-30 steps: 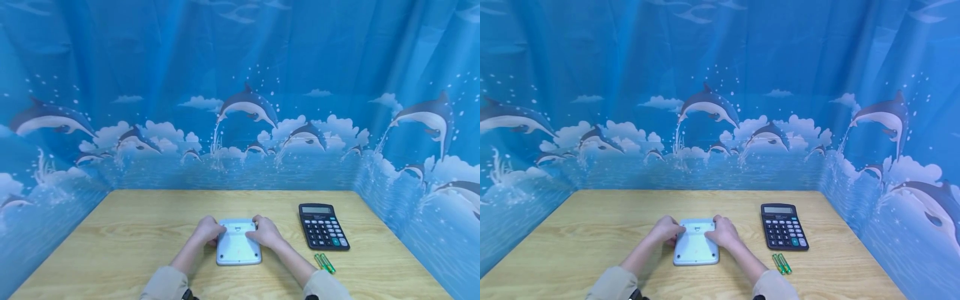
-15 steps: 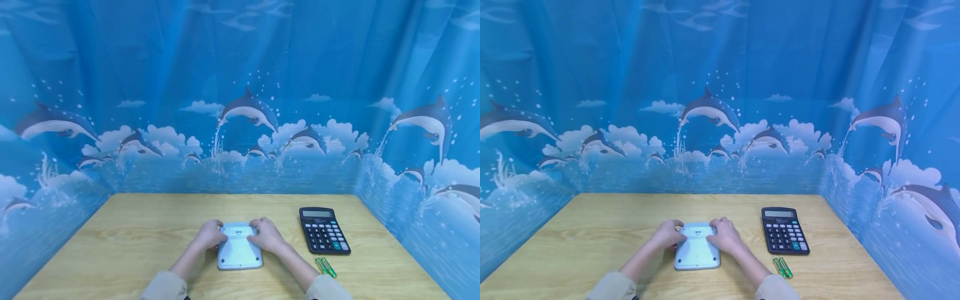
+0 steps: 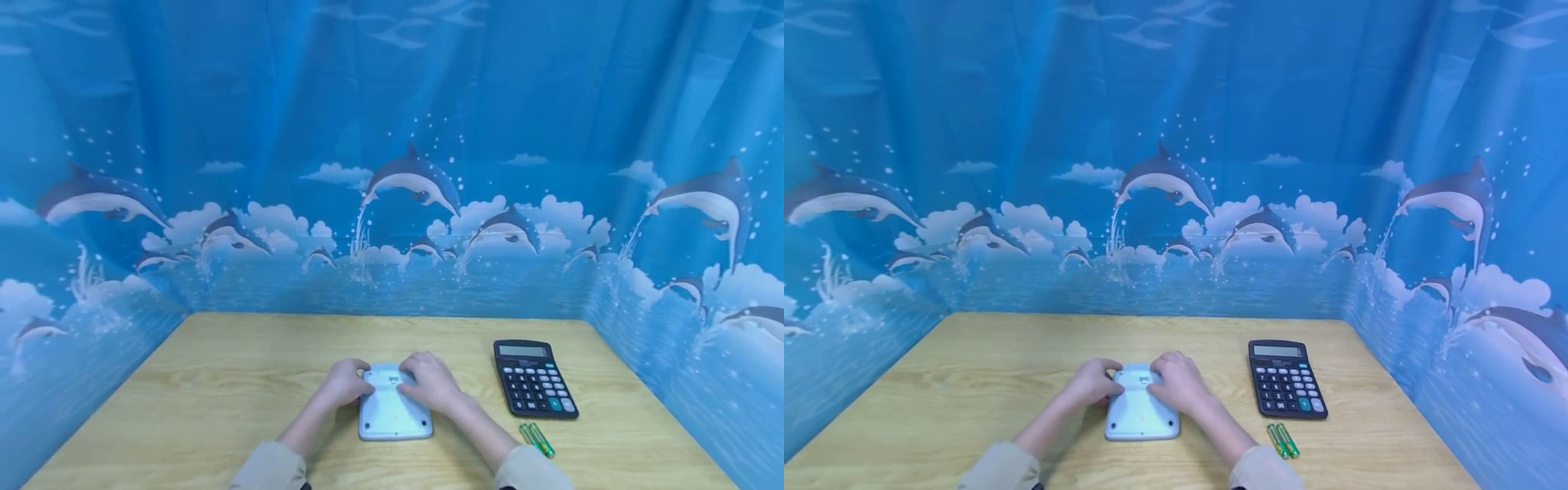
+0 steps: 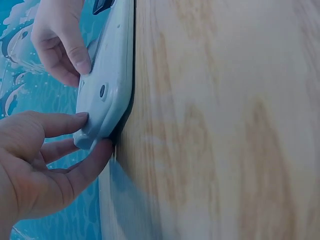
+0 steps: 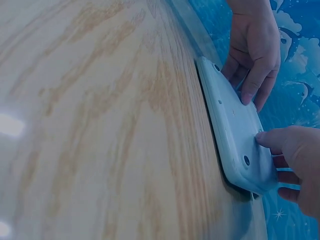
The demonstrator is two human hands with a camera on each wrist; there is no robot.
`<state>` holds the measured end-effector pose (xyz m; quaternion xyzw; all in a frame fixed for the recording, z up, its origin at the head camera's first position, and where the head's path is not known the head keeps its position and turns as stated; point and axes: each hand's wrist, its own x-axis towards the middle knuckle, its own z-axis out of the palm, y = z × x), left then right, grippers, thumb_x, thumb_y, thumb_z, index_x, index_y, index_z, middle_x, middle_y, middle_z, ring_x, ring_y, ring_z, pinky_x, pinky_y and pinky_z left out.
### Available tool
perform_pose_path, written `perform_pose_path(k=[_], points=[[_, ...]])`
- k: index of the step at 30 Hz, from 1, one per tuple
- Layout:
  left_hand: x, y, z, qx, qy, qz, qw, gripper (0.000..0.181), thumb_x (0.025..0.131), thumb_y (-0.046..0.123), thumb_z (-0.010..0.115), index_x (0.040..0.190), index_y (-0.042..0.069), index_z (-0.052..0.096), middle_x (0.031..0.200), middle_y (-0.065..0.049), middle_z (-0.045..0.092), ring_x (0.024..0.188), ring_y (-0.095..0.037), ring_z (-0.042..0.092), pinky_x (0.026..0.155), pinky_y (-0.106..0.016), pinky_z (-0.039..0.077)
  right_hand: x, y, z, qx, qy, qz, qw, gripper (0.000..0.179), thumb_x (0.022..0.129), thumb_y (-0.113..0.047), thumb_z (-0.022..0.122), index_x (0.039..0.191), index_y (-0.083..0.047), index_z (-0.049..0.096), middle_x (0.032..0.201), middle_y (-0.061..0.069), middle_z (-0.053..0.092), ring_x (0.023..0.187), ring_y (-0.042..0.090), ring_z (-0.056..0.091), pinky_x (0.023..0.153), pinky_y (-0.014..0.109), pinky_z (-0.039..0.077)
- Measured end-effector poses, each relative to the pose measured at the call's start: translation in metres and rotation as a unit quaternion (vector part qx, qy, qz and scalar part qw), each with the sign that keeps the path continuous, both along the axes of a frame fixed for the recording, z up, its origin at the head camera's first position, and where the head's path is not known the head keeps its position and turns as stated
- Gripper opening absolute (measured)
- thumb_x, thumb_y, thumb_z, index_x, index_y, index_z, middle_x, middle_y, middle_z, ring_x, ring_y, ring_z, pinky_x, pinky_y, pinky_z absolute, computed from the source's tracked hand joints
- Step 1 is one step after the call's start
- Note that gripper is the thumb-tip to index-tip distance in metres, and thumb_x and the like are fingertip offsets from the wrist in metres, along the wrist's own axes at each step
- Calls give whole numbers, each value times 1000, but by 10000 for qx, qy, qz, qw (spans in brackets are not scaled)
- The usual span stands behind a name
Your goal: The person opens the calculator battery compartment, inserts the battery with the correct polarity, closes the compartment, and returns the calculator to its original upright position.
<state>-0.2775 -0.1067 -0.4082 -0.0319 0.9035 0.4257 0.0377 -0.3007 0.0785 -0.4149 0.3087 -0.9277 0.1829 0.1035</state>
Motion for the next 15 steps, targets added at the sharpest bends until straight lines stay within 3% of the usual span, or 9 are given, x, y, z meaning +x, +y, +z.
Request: perform_pose_path(k=[5, 15], points=[[1, 0, -1, 49, -7, 2, 10000, 47, 73, 1, 70, 118, -5, 58, 88, -12, 60, 59, -17, 55, 53, -27, 51, -2, -5, -1, 84, 91, 74, 9999, 32, 80, -29, 70, 102, -6, 68, 98, 6, 64, 95, 22, 57, 86, 38, 47], [-2, 1, -4, 104, -80, 153, 9998, 46, 75, 1, 69, 119, -4, 58, 103, -18, 60, 65, -18, 57, 54, -27, 52, -5, -9, 2, 17, 118, 130, 9998, 29, 79, -30, 72, 98, -8, 70, 94, 4, 65, 91, 20, 57, 82, 36, 48]])
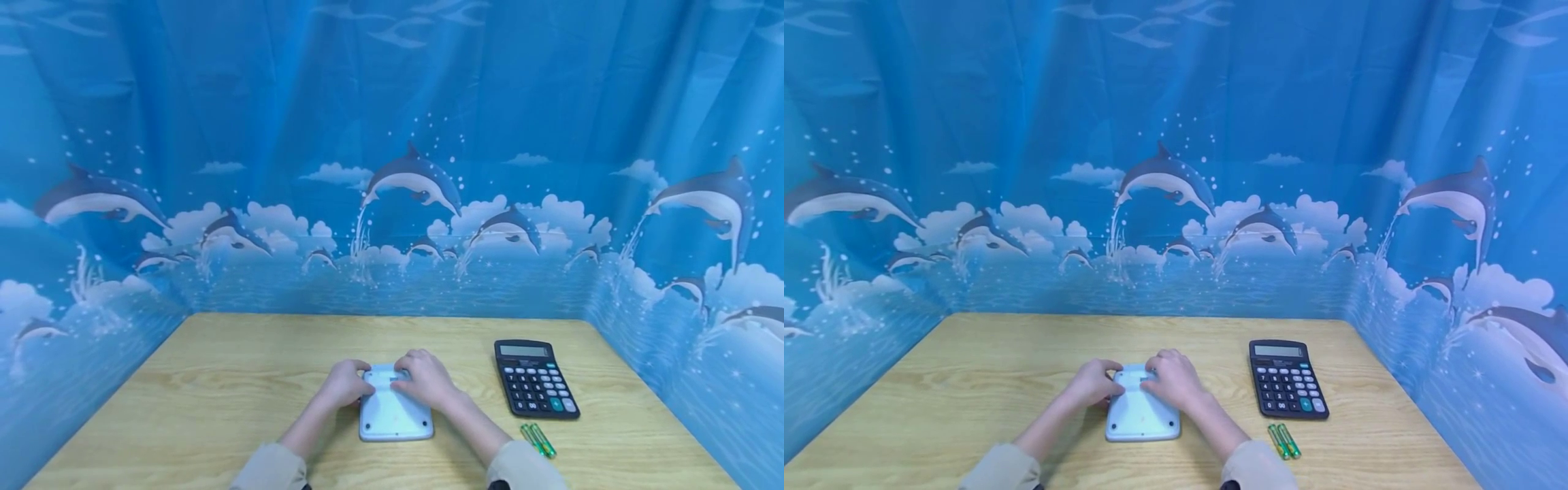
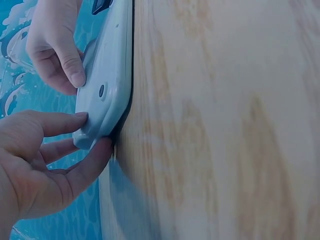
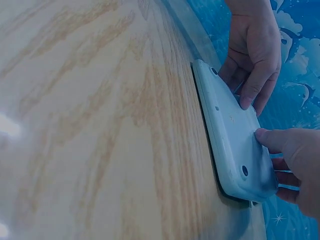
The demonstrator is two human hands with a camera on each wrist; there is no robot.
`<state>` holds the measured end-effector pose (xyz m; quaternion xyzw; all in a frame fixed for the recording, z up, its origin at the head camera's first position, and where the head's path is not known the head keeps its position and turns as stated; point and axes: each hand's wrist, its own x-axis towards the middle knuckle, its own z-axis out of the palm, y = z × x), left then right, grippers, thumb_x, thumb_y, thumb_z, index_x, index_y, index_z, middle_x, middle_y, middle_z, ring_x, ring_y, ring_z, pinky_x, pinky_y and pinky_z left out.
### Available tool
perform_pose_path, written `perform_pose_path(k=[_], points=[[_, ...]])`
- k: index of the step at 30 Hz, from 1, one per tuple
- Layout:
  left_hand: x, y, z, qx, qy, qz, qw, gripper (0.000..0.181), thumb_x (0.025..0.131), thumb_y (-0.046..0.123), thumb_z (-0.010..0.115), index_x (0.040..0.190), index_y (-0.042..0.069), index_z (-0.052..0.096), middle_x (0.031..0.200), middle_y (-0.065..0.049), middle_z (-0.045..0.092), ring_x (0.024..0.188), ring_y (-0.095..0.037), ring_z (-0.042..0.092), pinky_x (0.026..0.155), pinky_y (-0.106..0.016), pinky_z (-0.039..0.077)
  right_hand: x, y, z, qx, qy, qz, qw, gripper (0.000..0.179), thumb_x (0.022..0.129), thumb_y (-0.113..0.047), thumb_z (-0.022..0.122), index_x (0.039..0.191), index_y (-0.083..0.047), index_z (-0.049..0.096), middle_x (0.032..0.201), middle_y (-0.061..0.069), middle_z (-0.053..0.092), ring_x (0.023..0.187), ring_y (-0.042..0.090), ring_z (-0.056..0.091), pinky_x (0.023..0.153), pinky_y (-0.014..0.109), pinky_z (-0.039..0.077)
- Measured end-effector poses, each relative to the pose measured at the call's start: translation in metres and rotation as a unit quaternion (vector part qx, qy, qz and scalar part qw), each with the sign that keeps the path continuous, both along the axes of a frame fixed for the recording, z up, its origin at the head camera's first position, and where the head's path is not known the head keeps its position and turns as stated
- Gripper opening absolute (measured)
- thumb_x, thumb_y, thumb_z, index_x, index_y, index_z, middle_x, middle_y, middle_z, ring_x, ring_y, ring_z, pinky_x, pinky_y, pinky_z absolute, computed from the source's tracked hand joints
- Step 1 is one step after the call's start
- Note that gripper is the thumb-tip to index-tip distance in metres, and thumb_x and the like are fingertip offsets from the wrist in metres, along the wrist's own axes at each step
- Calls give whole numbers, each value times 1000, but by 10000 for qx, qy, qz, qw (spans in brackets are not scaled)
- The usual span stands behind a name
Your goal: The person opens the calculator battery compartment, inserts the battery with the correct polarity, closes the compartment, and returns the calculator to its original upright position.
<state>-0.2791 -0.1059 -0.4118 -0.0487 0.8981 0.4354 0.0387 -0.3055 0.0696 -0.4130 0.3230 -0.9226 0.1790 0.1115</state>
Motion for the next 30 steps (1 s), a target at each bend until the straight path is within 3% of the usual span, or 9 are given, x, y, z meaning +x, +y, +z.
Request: perform_pose_path(k=[16, 30], points=[[0, 1, 2, -10, -119, 94, 9999, 47, 74, 1, 70, 119, -3, 58, 101, -17, 59, 64, -18, 56, 54, -27, 52, -11, 2, 6, 302, -37, 418, 9987, 21, 79, -28, 72, 92, -13, 70, 87, -3, 63, 83, 15, 58, 74, 29, 49], [0, 3, 4, 27, -235, 193, 9995, 46, 75, 0, 69, 120, -2, 58, 104, -17, 58, 66, -18, 57, 54, -27, 52, -14, 5, 3, 575, 564, 837, 9932, 21, 82, -28, 69, 95, -11, 70, 86, -3, 63, 80, 12, 59, 71, 24, 50]])
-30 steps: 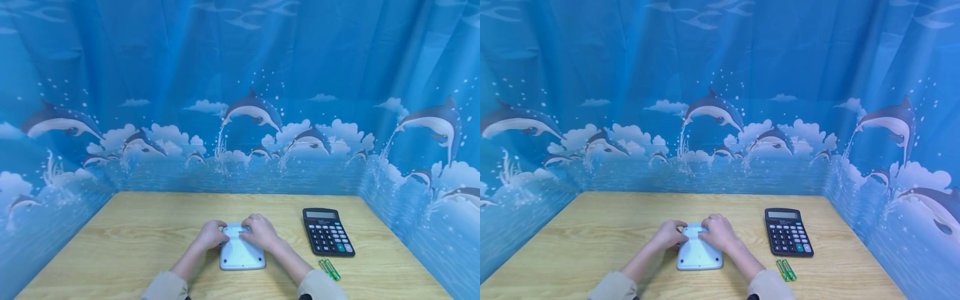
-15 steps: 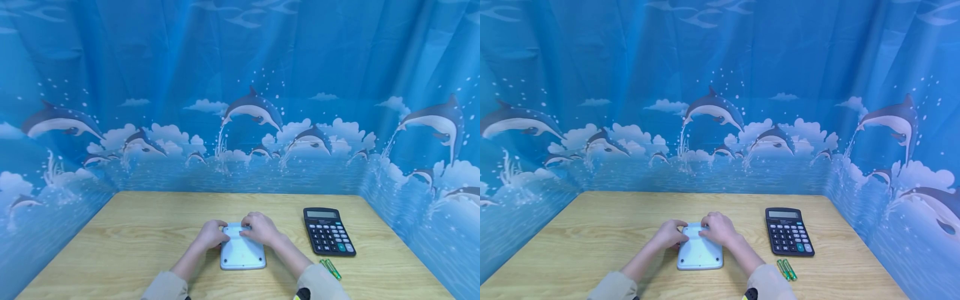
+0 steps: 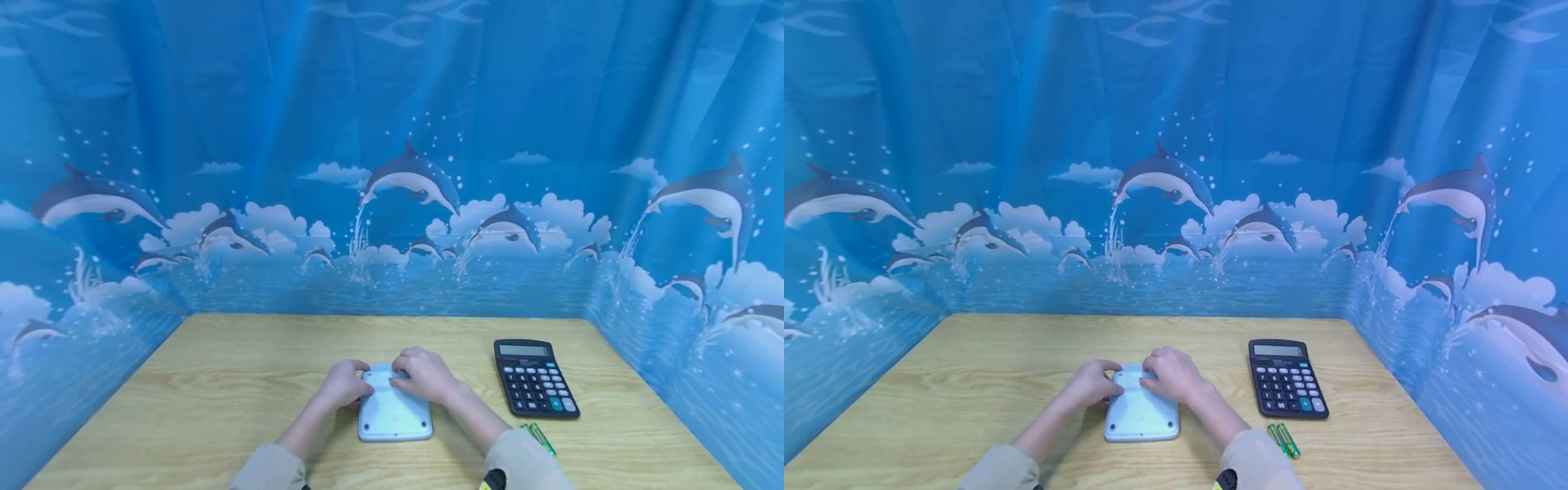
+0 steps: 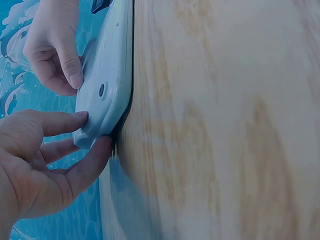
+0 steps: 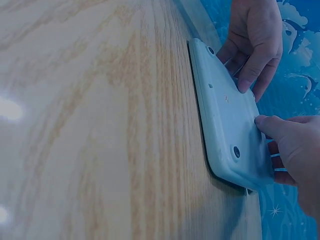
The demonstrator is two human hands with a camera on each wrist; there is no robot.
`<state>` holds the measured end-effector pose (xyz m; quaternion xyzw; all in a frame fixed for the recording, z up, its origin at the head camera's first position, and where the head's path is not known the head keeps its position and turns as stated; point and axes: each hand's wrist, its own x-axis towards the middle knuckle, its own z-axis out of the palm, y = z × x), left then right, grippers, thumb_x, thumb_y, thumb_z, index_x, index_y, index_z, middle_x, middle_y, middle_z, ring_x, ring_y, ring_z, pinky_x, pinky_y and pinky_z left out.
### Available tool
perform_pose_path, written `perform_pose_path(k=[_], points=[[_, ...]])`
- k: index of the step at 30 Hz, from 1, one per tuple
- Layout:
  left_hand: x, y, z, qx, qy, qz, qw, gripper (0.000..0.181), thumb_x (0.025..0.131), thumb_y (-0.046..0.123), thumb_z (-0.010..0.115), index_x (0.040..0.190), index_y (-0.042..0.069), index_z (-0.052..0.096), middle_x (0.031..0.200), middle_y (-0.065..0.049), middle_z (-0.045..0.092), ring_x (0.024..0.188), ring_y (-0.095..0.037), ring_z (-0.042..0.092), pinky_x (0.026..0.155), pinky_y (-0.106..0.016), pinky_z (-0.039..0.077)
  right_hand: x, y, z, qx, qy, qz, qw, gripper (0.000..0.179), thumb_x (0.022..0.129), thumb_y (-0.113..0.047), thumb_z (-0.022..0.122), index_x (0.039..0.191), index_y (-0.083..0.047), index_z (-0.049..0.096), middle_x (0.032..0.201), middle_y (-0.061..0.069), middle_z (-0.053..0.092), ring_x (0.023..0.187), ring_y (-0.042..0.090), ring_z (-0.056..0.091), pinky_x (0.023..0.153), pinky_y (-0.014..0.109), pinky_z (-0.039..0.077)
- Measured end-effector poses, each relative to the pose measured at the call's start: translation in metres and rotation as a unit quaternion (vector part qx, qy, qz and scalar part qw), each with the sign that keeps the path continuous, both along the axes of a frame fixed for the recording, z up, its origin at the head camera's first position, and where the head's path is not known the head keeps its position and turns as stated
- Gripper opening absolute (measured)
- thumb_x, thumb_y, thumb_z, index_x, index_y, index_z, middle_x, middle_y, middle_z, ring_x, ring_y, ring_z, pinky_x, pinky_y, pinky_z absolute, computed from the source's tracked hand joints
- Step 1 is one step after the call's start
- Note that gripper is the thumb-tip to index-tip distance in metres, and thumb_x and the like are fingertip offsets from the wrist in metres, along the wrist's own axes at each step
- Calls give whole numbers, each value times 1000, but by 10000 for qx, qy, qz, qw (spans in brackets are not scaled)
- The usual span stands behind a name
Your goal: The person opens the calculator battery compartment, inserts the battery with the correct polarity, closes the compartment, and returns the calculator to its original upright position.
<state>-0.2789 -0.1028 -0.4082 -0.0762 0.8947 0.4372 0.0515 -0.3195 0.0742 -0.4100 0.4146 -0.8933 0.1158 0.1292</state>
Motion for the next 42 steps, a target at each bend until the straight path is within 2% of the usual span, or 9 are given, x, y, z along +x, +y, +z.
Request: perform_pose_path(k=[11, 23, 32, 42], points=[[1, 1, 2, 49, -53, -26, 10000, 48, 76, -1, 67, 122, -3, 56, 104, -19, 58, 62, -19, 57, 51, -27, 52, 1, 1, -3, 202, 610, 340, 9974, 19, 85, -28, 67, 93, -11, 70, 84, -1, 64, 79, 12, 59, 71, 22, 50], [-2, 1, 1, 4, -44, -39, 10000, 48, 75, -2, 68, 122, -4, 56, 106, -20, 57, 62, -19, 58, 49, -27, 52, 0, 2, -5, 282, 1025, 525, 9929, 18, 85, -26, 66, 91, -9, 69, 84, 0, 64, 80, 14, 60, 74, 24, 50], [-2, 1, 1, -11, -52, -54, 10000, 48, 75, -2, 68, 121, -4, 56, 107, -21, 58, 65, -20, 58, 50, -26, 52, 2, 1, -4, 537, 1125, 501, 9909, 19, 85, -27, 65, 90, -9, 69, 82, 0, 63, 77, 12, 58, 70, 21, 49], [-1, 1, 1, -29, -14, -51, 10000, 48, 75, -2, 68, 121, -4, 56, 103, -20, 58, 59, -19, 57, 49, -26, 52, 1, 1, -6, 483, 1307, 582, 9885, 18, 85, -26, 66, 89, -9, 69, 83, 1, 63, 79, 14, 59, 74, 24, 50]])
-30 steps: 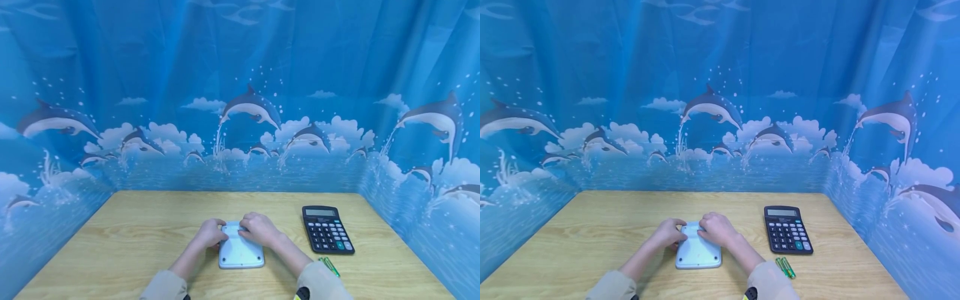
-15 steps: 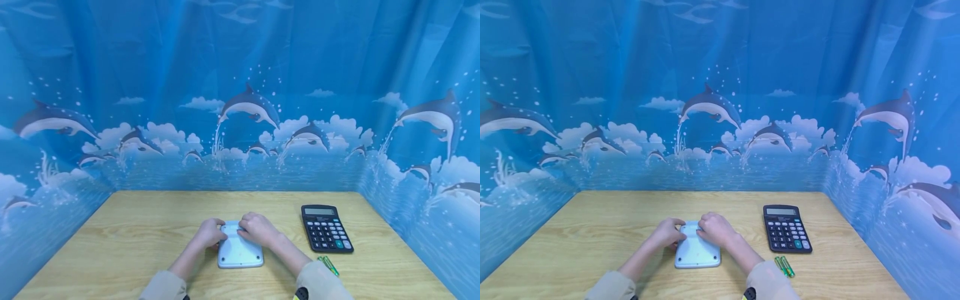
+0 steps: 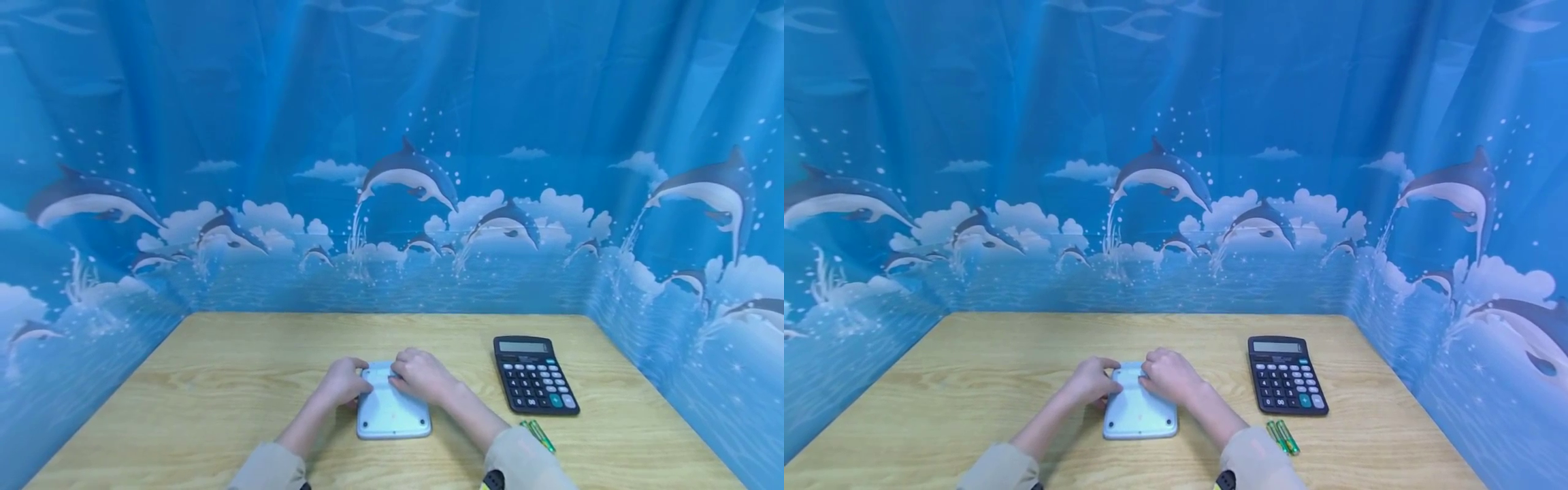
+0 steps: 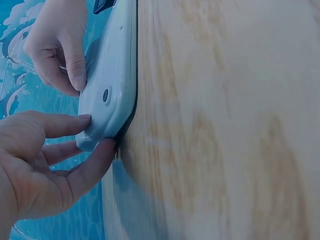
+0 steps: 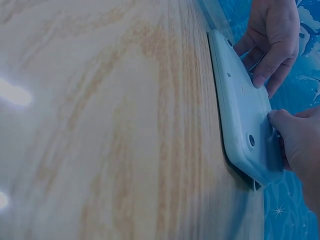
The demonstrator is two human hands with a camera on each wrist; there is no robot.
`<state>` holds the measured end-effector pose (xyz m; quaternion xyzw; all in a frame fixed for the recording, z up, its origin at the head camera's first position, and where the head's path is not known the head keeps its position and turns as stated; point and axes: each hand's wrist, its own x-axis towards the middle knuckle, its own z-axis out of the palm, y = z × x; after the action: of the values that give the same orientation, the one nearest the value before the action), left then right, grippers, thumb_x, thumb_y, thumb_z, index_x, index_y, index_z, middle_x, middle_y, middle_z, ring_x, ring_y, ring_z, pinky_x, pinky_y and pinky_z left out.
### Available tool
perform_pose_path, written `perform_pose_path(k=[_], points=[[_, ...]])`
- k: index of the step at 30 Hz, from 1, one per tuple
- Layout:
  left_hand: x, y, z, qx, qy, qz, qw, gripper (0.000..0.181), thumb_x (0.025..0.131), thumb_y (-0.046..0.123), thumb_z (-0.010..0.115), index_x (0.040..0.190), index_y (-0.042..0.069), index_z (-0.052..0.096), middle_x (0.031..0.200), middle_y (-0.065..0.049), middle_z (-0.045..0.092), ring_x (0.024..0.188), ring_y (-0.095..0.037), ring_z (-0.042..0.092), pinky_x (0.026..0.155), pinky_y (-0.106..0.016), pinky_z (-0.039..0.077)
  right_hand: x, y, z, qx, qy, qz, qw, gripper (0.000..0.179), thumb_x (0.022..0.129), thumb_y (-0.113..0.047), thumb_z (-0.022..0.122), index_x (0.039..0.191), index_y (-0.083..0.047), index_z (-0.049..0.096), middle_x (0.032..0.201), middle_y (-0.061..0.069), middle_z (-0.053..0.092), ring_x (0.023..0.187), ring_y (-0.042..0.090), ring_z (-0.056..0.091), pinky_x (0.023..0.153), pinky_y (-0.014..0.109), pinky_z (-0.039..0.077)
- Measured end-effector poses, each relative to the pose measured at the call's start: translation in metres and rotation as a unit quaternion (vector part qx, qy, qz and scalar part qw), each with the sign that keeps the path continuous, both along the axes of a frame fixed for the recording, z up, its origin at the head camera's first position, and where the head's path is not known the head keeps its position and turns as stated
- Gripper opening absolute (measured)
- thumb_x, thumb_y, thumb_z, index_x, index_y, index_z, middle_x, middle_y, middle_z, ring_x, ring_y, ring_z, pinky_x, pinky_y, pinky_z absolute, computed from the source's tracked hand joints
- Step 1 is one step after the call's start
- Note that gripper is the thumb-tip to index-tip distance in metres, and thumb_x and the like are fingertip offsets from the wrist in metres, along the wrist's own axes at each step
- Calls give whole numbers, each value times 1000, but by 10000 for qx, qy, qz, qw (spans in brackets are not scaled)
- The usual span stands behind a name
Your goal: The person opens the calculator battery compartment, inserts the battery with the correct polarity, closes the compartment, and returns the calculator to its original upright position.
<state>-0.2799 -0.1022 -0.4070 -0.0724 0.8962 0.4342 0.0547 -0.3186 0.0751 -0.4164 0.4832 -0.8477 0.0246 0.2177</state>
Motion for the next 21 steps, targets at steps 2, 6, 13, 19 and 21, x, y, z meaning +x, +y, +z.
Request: perform_pose_path(k=[2, 6, 13, 19, 21], points=[[1, 0, 0, -23, 23, -17, 10000, 48, 75, -2, 68, 121, -4, 56, 104, -20, 58, 57, -19, 57, 48, -26, 52, 0, 0, -1, 44, 13, -25, 10000, 18, 85, -27, 65, 90, -9, 69, 84, 1, 63, 79, 14, 59, 73, 23, 50], [1, 0, -1, -44, 78, -45, 9999, 48, 75, -2, 68, 121, -5, 56, 105, -22, 58, 55, -19, 56, 48, -27, 52, 1, 0, -2, 114, 10, -56, 9999, 19, 86, -27, 64, 90, -9, 69, 84, 1, 63, 79, 13, 58, 73, 23, 50], [1, 0, -2, 47, -19, -7, 10000, 47, 75, -3, 67, 121, -5, 56, 104, -21, 58, 59, -21, 56, 51, -28, 52, 1, 0, -2, 219, 203, 34, 9995, 18, 86, -27, 64, 88, -10, 68, 81, 0, 61, 75, 11, 56, 69, 19, 48], [0, 1, -3, 14, -8, 28, 10000, 47, 75, -3, 67, 121, -5, 56, 104, -21, 58, 59, -20, 57, 49, -27, 52, 2, 0, -5, 274, 349, 16, 9990, 19, 87, -28, 62, 90, -10, 68, 83, -1, 62, 79, 11, 58, 74, 21, 49], [0, 1, -2, 7, -14, 44, 10000, 48, 75, -3, 67, 122, -5, 56, 104, -21, 58, 59, -19, 57, 49, -27, 52, 1, 0, -4, 266, 397, 17, 9989, 19, 88, -28, 62, 90, -10, 68, 84, 0, 63, 80, 12, 58, 75, 21, 50]])
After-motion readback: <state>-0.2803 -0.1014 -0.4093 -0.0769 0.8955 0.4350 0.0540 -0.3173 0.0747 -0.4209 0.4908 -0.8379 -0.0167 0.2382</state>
